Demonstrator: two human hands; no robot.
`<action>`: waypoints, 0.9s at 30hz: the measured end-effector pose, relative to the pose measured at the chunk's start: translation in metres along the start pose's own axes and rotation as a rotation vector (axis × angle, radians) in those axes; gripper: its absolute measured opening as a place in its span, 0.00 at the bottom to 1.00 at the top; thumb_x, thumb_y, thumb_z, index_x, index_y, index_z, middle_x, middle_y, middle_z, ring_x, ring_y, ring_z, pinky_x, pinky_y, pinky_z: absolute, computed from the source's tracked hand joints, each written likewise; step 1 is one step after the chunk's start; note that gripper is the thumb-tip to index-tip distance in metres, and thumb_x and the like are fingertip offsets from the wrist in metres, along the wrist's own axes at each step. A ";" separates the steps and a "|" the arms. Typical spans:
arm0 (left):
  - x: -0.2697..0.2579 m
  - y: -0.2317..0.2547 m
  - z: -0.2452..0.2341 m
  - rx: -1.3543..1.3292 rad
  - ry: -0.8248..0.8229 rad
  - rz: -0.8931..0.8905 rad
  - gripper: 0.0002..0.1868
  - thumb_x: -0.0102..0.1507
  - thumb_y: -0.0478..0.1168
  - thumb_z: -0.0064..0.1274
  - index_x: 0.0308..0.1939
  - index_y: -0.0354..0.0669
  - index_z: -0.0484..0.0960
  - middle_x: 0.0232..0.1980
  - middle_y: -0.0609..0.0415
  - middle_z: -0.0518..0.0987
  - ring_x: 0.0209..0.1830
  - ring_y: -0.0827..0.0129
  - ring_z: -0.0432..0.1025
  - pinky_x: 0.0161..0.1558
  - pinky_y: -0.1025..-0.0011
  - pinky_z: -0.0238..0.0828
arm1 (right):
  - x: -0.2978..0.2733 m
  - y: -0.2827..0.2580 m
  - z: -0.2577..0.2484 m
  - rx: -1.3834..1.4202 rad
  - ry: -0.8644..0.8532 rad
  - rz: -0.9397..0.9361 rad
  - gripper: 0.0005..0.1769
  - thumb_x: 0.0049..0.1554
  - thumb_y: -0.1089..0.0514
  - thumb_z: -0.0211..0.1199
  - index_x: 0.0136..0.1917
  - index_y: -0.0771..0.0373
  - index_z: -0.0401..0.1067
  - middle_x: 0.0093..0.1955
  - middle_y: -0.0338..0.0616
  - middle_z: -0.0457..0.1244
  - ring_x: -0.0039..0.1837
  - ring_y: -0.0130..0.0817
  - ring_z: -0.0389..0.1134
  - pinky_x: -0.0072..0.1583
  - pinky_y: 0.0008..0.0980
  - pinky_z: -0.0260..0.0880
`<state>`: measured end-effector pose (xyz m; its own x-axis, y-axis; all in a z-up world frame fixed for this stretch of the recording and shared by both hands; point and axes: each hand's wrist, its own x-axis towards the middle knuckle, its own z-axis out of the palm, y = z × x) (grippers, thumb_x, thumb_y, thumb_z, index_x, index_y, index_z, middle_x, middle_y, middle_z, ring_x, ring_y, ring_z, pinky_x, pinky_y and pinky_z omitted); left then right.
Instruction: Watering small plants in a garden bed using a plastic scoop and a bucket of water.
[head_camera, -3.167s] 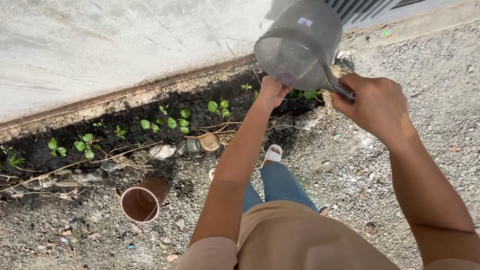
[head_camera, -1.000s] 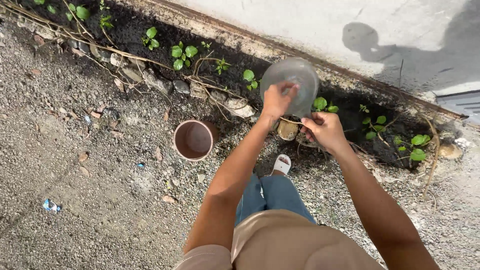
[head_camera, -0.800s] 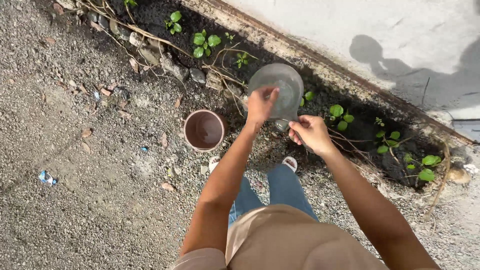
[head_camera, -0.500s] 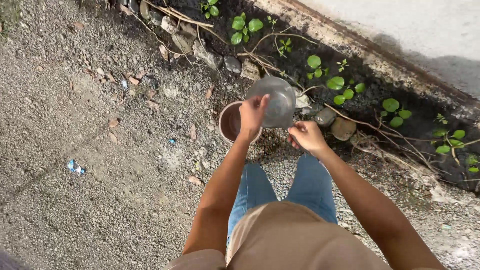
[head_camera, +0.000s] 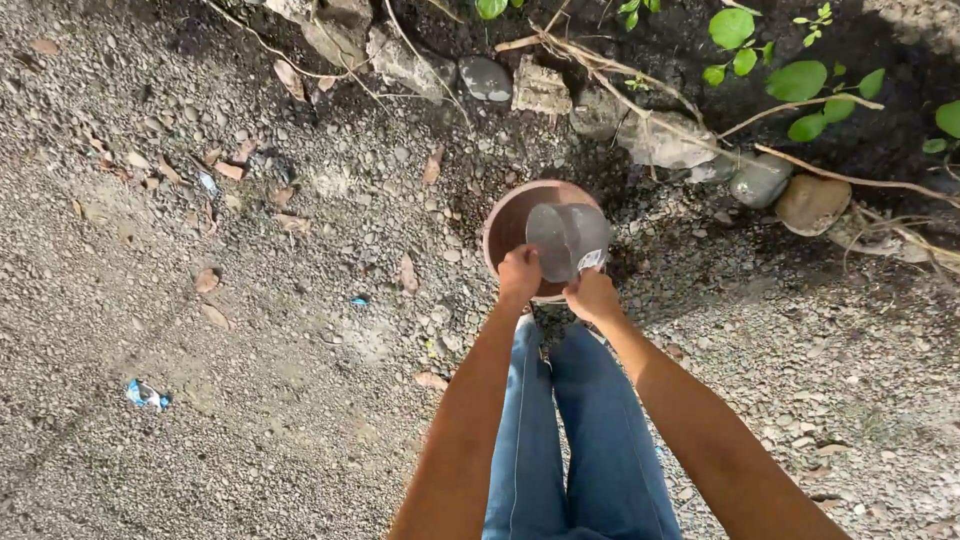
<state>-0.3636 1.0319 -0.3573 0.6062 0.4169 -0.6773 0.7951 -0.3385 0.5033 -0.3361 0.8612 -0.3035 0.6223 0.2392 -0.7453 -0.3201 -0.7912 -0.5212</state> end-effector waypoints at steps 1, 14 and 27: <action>0.005 -0.004 0.005 -0.018 -0.032 -0.044 0.15 0.67 0.48 0.47 0.51 0.60 0.87 0.47 0.49 0.87 0.52 0.48 0.80 0.56 0.52 0.77 | 0.007 -0.007 0.007 -0.096 -0.039 0.042 0.26 0.58 0.56 0.54 0.55 0.86 0.56 0.44 0.73 0.65 0.50 0.62 0.71 0.49 0.54 0.72; 0.082 -0.023 0.048 -0.149 -0.056 -0.319 0.24 0.67 0.46 0.40 0.62 0.41 0.81 0.59 0.37 0.82 0.64 0.43 0.74 0.65 0.50 0.71 | 0.183 0.127 0.195 -0.798 0.489 -0.100 0.17 0.59 0.53 0.48 0.40 0.66 0.70 0.32 0.47 0.59 0.40 0.48 0.68 0.29 0.54 0.71; 0.110 -0.069 0.085 -0.149 0.042 -0.274 0.24 0.68 0.42 0.36 0.63 0.40 0.79 0.57 0.37 0.81 0.64 0.42 0.73 0.65 0.49 0.70 | 0.132 0.050 0.070 0.106 0.098 0.185 0.22 0.55 0.40 0.51 0.33 0.55 0.75 0.21 0.40 0.64 0.22 0.38 0.68 0.38 0.42 0.74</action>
<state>-0.3530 1.0293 -0.5119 0.3666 0.5112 -0.7774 0.9212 -0.0825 0.3802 -0.3198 0.8925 -0.4569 0.6105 0.0359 -0.7912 -0.5050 -0.7519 -0.4238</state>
